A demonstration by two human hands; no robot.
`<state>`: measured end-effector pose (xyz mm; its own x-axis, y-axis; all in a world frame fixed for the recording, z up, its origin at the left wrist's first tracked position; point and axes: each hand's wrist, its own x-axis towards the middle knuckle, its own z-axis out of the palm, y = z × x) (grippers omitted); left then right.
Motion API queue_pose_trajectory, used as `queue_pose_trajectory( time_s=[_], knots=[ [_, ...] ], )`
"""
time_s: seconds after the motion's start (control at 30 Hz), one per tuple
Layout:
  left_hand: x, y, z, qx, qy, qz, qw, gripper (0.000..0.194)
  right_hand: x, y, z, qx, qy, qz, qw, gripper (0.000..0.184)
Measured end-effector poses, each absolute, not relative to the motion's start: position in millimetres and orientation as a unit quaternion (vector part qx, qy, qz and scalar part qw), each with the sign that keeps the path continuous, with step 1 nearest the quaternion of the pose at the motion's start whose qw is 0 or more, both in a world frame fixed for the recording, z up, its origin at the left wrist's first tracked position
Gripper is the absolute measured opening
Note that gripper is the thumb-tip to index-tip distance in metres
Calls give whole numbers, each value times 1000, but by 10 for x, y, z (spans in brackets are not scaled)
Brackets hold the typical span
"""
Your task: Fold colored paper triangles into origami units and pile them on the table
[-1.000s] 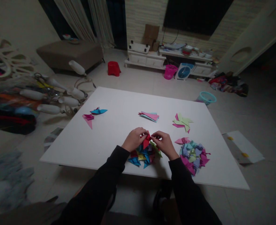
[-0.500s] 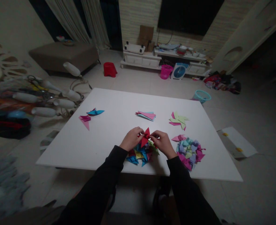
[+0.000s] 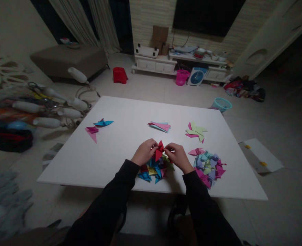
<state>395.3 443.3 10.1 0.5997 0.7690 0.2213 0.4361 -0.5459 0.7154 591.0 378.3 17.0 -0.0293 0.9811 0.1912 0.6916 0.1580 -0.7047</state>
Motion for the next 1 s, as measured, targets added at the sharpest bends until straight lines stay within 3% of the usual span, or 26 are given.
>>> queue_pose_trajectory(
  time_s=[1.0],
  knots=[
    [3941,4394,191,843,334,260,331,10,5844,3815,148,-581,-707,196,352,9]
  ],
)
